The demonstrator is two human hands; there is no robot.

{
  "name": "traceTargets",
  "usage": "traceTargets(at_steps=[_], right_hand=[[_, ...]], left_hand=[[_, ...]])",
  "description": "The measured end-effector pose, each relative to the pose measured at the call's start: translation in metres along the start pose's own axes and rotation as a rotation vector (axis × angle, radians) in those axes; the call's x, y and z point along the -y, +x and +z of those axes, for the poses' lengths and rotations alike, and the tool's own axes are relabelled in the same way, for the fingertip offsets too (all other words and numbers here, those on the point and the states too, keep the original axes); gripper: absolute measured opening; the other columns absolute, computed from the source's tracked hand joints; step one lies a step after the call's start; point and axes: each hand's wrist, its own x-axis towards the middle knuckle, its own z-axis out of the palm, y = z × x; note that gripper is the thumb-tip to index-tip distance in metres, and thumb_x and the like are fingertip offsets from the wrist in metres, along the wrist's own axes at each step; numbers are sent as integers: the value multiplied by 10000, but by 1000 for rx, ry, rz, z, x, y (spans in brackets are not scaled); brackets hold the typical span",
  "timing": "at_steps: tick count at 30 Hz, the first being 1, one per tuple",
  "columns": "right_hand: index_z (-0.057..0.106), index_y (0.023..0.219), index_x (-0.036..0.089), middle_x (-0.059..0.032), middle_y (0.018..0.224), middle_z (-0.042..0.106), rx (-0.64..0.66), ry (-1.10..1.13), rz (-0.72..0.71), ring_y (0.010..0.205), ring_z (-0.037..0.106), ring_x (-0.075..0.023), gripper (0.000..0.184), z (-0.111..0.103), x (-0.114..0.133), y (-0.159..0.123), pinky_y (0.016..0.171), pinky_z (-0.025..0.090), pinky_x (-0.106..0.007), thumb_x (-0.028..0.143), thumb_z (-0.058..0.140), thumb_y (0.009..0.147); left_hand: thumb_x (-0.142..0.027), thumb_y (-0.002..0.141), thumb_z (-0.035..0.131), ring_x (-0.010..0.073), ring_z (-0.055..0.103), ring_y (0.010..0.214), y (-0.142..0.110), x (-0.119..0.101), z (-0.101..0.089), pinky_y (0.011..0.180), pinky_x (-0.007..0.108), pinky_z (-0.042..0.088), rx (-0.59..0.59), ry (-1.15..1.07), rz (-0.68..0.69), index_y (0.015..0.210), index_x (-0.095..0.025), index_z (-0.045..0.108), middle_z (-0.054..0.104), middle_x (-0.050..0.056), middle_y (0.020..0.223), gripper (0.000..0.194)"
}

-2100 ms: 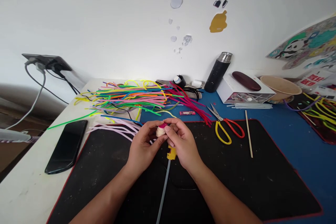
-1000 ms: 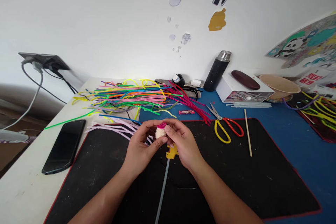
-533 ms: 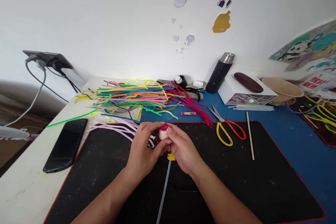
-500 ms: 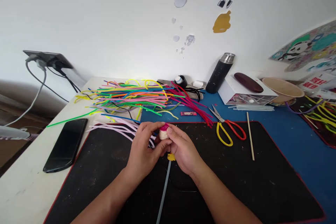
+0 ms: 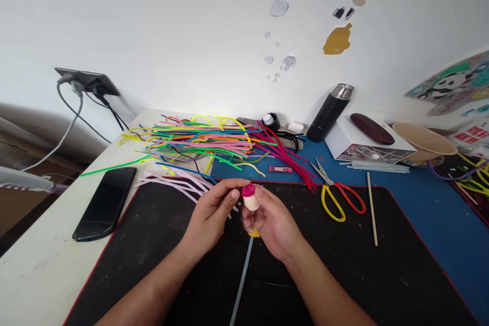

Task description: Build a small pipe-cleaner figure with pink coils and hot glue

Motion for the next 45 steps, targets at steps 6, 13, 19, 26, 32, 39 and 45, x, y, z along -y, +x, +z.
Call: traceTargets(at_steps=[6,13,19,26,32,39,45], right_hand=[[682,897,191,8,628,666,1,17,11,491,567,-124,401,2,-1,0,476,416,-229,565,829,884],[684,881,186,8,619,649,48,13,22,498,559,-125,421,5,-3,-1,472,390,-231,587,810,902],[670,889,190,11,628,640,55,-2,16,503,552,-125,445,4,-5,-2,474,387,-234,610,815,894],[673,931,188,14,635,638,59,-12,19,512,560,-126,450,5,-9,-1,480,396,-233,619,801,909],[676,944,186,1,661,671,80,-6,28,537,610,-136,430,5,-9,-2,497,421,-233,600,791,927],[717,978,169,-35,719,723,73,-7,59,573,676,-157,510,2,-10,-1,504,458,-234,675,752,923],[702,903,181,4,675,677,30,-40,24,533,642,-134,441,4,-9,-2,493,469,-224,608,813,901]], left_hand=[[-483,944,784,196,727,753,4,-3,2,740,322,620,56,-143,-80,1113,-227,837,829,81,1024,311],[-425,869,874,209,744,782,5,-6,1,686,300,605,86,-245,-127,1054,-205,835,816,77,931,290],[-425,841,897,185,717,726,6,-5,0,656,287,590,64,-234,-131,1023,-195,825,806,69,891,302],[-446,837,892,194,716,776,4,-3,1,677,285,590,-1,-148,-90,989,-210,812,787,59,896,291],[-484,854,862,200,720,725,3,-5,0,647,302,595,-4,-124,-107,973,-206,768,775,57,867,317],[-424,909,818,131,673,529,1,-6,1,510,252,570,17,-123,-106,1012,-193,754,778,40,864,262],[-322,931,774,119,656,431,-4,-13,9,429,224,561,35,-59,-87,1039,-194,726,714,-23,733,175]])
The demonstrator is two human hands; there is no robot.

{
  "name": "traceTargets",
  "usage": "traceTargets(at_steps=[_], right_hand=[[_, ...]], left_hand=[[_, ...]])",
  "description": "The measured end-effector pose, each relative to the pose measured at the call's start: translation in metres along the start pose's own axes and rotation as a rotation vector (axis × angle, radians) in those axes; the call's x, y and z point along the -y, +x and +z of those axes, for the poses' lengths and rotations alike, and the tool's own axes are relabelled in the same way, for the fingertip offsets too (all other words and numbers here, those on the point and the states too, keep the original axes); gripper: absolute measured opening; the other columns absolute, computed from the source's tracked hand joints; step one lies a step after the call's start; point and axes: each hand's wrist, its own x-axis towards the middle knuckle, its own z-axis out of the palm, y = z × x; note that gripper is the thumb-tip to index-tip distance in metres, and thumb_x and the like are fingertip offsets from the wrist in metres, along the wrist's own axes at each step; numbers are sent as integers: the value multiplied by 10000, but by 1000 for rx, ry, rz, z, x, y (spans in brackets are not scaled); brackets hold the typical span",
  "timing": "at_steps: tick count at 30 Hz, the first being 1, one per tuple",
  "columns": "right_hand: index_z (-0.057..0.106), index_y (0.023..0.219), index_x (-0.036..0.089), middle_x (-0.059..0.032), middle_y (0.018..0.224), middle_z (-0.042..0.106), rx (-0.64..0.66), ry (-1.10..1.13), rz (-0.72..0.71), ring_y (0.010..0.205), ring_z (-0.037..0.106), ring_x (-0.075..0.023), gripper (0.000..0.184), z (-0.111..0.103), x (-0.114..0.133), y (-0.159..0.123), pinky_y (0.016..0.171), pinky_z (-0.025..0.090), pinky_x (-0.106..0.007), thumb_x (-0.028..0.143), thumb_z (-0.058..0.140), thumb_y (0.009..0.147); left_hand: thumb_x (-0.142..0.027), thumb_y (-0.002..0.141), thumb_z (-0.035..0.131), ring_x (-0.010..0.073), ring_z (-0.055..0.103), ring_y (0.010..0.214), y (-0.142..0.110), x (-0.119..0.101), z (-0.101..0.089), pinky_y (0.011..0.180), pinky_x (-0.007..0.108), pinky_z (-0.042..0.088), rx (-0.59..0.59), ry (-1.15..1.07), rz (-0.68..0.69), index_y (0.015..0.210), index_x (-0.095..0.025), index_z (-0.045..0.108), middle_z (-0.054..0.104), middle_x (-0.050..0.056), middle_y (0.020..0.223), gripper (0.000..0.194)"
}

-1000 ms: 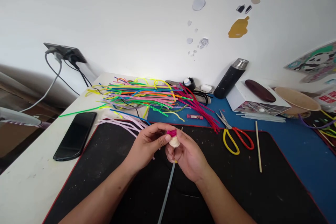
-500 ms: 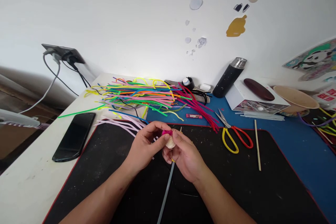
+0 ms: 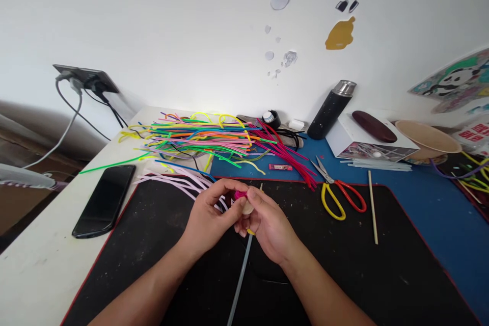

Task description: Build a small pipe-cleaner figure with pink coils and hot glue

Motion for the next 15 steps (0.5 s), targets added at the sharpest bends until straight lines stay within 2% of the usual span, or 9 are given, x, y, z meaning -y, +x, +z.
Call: traceTargets(at_steps=[5,10,13,15], right_hand=[[740,968,175,6,693,681,-18,16,8,515,651,-130,457,1,0,0,472,463,-219,616,824,883],[744,949,175,6,676,682,-19,14,-6,513,664,-134,440,1,-1,0,469,464,-216,602,823,886],[754,1016,181,9,689,688,-35,17,-9,527,670,-138,438,1,-1,1,468,463,-217,589,836,877],[757,1071,189,17,708,687,-45,24,-11,532,666,-131,444,1,0,1,471,460,-215,571,852,865]], left_hand=[[-332,947,753,130,662,465,1,1,-1,441,226,570,-23,25,10,1052,-201,749,718,-13,704,169],[-323,924,784,128,684,569,1,5,-5,488,215,574,-58,82,28,1036,-206,787,778,31,873,162],[-325,922,789,140,695,625,2,6,-7,521,219,571,-54,90,40,1033,-209,795,794,45,915,160],[-327,923,794,171,733,728,3,6,-7,624,253,609,-49,99,52,1041,-211,796,812,65,973,166]])
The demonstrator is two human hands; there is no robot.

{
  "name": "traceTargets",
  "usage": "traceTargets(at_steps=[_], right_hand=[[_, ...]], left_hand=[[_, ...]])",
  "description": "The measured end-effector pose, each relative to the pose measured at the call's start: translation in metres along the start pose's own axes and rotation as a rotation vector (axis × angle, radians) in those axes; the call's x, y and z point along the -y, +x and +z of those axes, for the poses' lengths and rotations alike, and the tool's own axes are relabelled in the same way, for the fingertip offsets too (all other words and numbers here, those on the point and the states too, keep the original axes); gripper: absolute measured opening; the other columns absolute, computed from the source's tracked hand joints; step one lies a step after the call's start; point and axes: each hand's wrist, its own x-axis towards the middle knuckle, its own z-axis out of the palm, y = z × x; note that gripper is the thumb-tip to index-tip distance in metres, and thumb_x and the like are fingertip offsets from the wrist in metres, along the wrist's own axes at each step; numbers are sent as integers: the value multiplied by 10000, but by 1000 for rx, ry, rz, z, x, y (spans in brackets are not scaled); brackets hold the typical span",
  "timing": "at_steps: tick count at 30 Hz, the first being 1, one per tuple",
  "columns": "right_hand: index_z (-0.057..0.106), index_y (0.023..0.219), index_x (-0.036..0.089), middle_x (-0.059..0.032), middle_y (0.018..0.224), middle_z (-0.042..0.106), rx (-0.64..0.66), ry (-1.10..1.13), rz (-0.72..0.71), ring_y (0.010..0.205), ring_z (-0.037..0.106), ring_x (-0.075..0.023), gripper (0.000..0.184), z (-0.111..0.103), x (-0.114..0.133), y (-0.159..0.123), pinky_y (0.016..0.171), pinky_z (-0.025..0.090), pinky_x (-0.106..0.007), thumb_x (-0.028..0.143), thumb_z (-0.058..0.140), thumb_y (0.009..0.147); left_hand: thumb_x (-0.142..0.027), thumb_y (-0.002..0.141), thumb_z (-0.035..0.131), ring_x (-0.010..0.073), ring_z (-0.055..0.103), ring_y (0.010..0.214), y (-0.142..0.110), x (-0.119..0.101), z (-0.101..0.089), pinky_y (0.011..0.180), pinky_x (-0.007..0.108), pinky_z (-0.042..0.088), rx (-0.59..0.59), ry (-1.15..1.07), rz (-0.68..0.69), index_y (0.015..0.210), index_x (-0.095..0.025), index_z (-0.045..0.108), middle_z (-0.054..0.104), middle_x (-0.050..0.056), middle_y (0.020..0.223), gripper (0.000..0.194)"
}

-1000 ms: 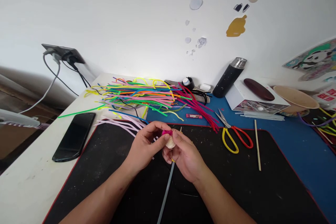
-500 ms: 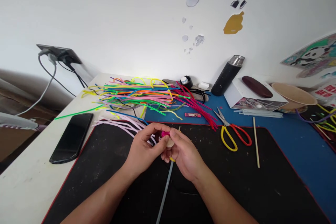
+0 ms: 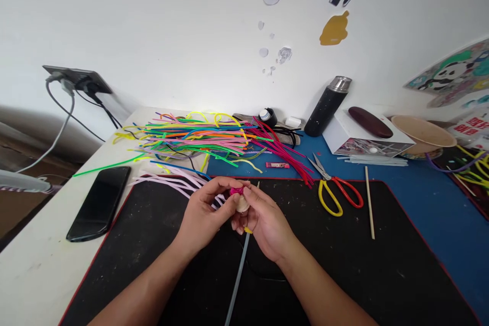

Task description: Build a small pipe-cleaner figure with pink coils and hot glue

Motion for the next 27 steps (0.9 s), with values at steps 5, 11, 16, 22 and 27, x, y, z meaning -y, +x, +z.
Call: traceTargets(at_steps=[5,11,16,22,27], right_hand=[[746,975,189,33,697,653,-13,23,-22,519,623,-103,376,0,3,0,484,457,-208,523,874,858],[742,966,191,28,697,658,-44,15,-62,542,628,-113,368,-2,4,0,494,469,-216,520,873,864],[747,997,192,30,703,657,-44,-32,-58,540,621,-112,377,-2,2,0,492,460,-217,517,876,859],[747,991,191,28,702,656,-61,-71,-55,532,634,-118,401,0,2,0,482,447,-220,548,866,852],[757,993,189,24,701,667,-75,-102,-71,526,646,-120,395,1,1,0,488,448,-217,546,856,857]], left_hand=[[-333,977,745,238,762,1007,0,0,1,869,347,615,18,53,39,1172,-223,770,806,113,1221,225],[-307,944,787,221,703,1022,0,6,4,885,347,565,-40,81,140,1196,-234,717,730,86,1209,272],[-277,960,759,189,644,922,1,6,3,832,324,518,-31,140,161,1081,-241,716,668,34,1031,134],[-243,961,742,187,637,942,3,5,2,846,307,519,-21,100,130,1045,-235,725,657,37,1026,86],[-266,941,770,180,639,912,3,5,1,815,289,538,-24,-11,68,1018,-223,733,651,34,1000,95]])
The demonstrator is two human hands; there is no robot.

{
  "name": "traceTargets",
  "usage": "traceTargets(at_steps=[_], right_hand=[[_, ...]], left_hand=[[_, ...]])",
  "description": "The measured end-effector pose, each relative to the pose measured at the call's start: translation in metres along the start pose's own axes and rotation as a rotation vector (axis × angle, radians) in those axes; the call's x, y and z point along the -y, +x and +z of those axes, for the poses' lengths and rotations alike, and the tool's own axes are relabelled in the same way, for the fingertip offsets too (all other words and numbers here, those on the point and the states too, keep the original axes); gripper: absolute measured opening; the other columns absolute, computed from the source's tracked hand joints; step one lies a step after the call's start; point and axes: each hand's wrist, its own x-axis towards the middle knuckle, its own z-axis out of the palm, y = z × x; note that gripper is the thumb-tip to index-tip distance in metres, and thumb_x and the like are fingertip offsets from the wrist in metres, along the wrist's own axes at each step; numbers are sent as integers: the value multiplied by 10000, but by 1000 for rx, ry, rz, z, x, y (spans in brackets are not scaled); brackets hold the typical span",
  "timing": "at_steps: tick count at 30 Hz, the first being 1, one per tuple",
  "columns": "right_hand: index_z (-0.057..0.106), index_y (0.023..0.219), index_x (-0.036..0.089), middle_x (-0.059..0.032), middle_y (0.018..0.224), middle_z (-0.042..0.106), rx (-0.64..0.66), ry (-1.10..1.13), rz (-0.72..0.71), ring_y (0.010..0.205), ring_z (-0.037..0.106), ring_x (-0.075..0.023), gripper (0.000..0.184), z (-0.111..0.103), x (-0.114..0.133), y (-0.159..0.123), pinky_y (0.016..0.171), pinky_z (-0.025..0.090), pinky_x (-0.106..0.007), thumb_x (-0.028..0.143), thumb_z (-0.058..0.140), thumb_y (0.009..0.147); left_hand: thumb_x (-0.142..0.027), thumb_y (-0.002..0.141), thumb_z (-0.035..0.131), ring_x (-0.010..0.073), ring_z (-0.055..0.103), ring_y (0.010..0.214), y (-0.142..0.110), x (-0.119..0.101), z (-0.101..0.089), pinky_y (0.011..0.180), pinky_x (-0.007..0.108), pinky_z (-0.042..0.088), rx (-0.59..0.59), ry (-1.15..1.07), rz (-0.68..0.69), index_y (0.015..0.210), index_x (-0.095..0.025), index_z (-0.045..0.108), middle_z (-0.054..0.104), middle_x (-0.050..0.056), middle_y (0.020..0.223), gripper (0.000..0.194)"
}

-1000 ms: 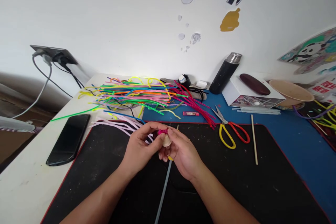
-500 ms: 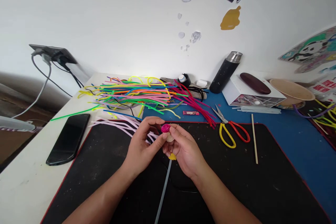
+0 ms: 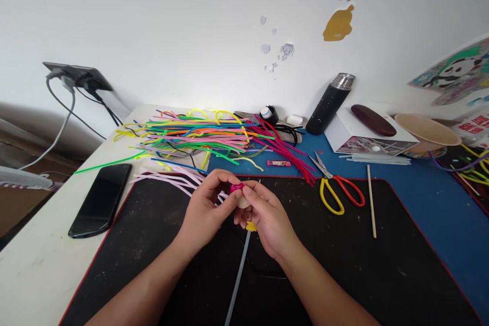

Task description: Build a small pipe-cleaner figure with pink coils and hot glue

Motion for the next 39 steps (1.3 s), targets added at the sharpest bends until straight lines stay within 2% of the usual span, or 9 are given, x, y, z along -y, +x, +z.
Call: traceTargets(at_steps=[5,12,19,27,32,39], right_hand=[[770,1002,191,15,720,683,-19,-13,-3,521,655,-122,366,1,1,-1,486,444,-217,524,842,867],[762,990,192,8,745,692,-19,-65,-24,530,655,-124,359,1,3,-2,492,446,-224,527,829,878],[759,1016,199,1,800,707,-25,-177,-73,567,652,-118,400,1,9,-2,504,442,-227,559,845,867],[756,1022,224,12,783,683,-23,-220,-153,579,625,-127,353,0,11,-4,503,442,-248,541,835,889],[749,1033,227,5,829,693,-16,-260,-176,593,616,-122,343,-1,12,-3,509,445,-250,541,816,909],[736,1015,228,-9,857,719,-7,-274,-198,596,605,-124,346,0,11,-4,508,444,-253,538,830,896]], left_hand=[[-350,932,795,179,641,869,1,-2,-1,775,291,547,7,-59,-85,1003,-217,734,657,35,981,162],[-433,895,830,192,639,842,3,-5,-1,697,286,546,4,-48,-98,974,-205,736,659,53,968,259],[-366,958,779,179,646,872,2,-5,-3,773,289,550,21,-31,-44,1022,-216,741,672,49,1001,168],[-316,968,761,205,667,950,2,-7,-3,828,312,569,27,58,60,1026,-223,732,686,62,1010,113],[-303,959,759,196,666,924,2,-8,-2,799,296,574,14,95,108,1002,-224,716,664,56,993,100],[-281,958,748,176,654,883,1,-8,-2,771,270,560,2,83,96,997,-223,698,650,36,970,86]])
